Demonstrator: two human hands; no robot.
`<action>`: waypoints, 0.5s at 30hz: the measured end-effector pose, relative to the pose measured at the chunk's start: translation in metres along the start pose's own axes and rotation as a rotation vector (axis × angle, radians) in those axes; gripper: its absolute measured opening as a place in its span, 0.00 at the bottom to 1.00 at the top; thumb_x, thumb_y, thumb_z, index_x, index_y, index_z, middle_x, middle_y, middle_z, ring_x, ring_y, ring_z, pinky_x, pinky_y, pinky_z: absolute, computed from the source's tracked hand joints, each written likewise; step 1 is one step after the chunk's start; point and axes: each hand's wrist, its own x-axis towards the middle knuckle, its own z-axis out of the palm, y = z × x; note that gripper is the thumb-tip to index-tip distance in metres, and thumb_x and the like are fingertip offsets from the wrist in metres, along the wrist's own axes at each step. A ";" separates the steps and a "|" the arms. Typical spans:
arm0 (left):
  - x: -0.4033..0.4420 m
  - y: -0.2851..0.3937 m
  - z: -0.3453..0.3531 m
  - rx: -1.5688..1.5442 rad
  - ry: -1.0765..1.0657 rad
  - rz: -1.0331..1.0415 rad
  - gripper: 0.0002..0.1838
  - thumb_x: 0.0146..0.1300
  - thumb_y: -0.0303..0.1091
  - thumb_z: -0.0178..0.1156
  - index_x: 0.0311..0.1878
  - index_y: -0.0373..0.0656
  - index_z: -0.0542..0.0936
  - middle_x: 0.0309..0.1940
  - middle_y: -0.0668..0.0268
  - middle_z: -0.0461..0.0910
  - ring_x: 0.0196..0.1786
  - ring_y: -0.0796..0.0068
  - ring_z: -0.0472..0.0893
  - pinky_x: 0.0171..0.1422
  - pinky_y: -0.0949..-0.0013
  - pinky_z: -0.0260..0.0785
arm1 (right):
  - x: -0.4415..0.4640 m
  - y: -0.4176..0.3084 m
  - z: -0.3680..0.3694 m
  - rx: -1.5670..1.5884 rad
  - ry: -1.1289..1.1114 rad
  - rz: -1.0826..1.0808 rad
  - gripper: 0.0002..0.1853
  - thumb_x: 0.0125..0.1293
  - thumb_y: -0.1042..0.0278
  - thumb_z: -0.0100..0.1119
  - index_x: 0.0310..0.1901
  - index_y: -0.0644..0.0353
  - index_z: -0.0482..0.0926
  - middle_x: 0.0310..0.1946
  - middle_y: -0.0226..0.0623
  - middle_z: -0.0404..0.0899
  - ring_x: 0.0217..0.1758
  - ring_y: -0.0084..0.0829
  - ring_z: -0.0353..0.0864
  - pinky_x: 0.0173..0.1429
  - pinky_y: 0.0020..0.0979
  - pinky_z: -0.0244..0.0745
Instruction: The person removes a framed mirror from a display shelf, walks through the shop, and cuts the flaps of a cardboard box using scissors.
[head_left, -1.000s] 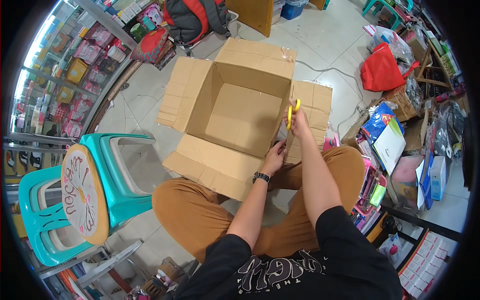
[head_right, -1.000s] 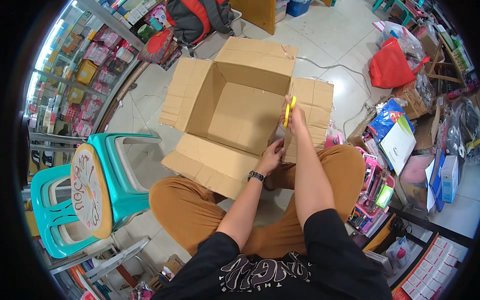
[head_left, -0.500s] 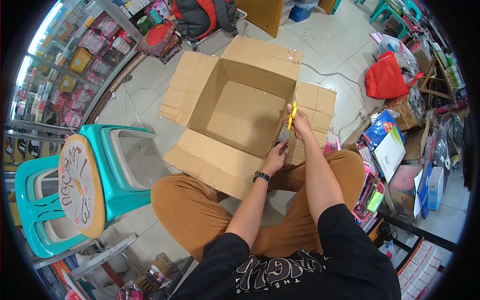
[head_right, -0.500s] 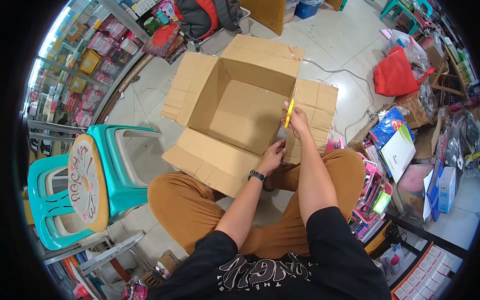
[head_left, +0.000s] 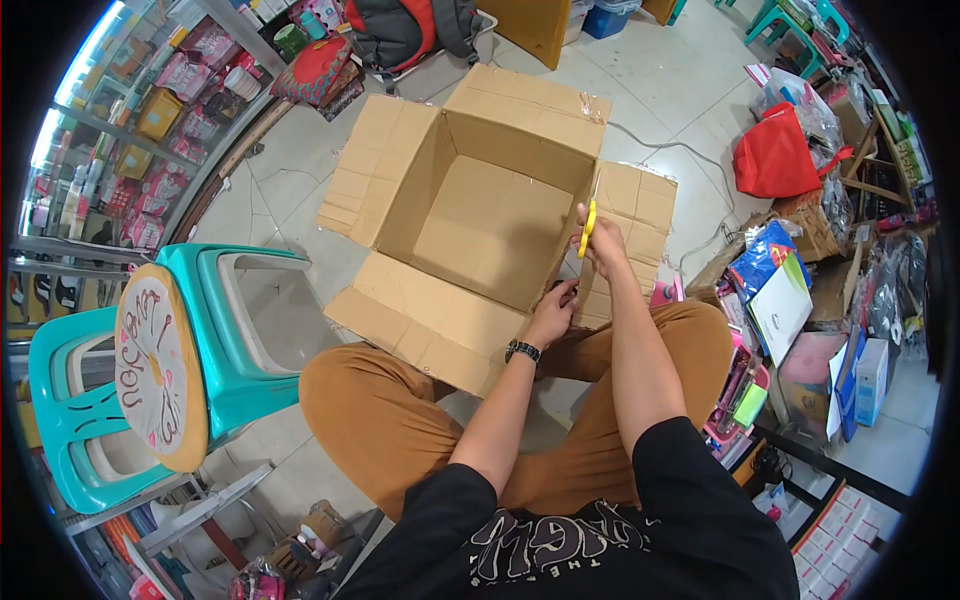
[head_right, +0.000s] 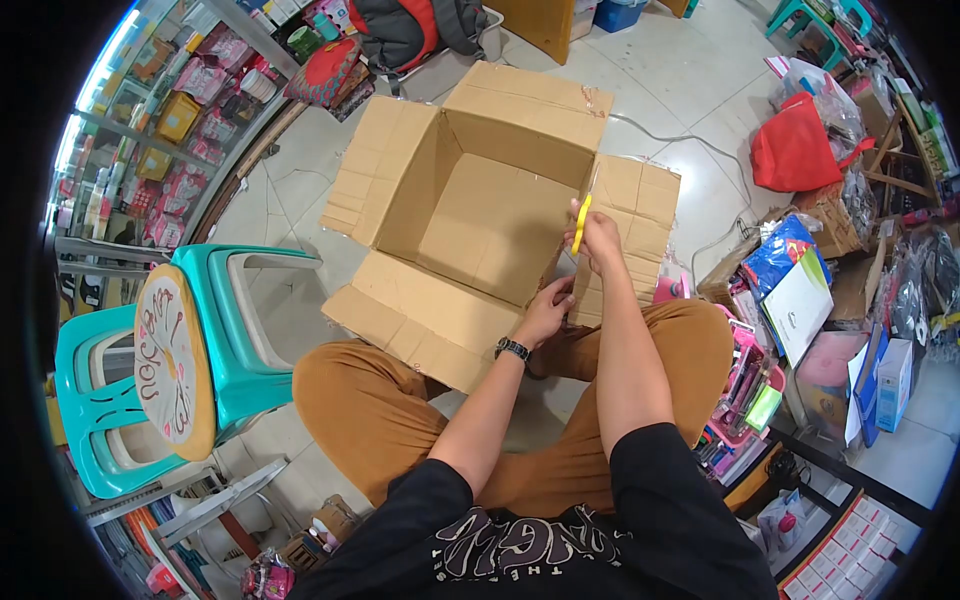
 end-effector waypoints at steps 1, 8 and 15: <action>-0.001 0.003 0.001 -0.011 -0.010 -0.012 0.22 0.68 0.24 0.52 0.66 0.40 0.72 0.41 0.65 0.76 0.41 0.75 0.74 0.48 0.74 0.68 | 0.002 -0.009 -0.003 -0.002 -0.003 0.001 0.23 0.66 0.48 0.62 0.40 0.65 0.76 0.25 0.39 0.78 0.22 0.24 0.77 0.27 0.19 0.72; -0.004 0.008 -0.010 -0.040 -0.046 -0.091 0.22 0.68 0.24 0.52 0.66 0.42 0.72 0.37 0.67 0.75 0.38 0.76 0.72 0.46 0.74 0.67 | 0.019 -0.036 -0.005 0.137 -0.016 0.207 0.25 0.61 0.42 0.64 0.37 0.61 0.75 0.22 0.37 0.77 0.21 0.23 0.76 0.24 0.17 0.68; -0.002 -0.005 -0.010 0.011 -0.006 -0.004 0.22 0.68 0.24 0.52 0.66 0.42 0.72 0.35 0.69 0.74 0.34 0.78 0.70 0.39 0.76 0.64 | 0.016 -0.013 0.000 0.062 -0.028 0.056 0.22 0.63 0.47 0.65 0.38 0.62 0.75 0.22 0.36 0.77 0.21 0.22 0.76 0.24 0.17 0.68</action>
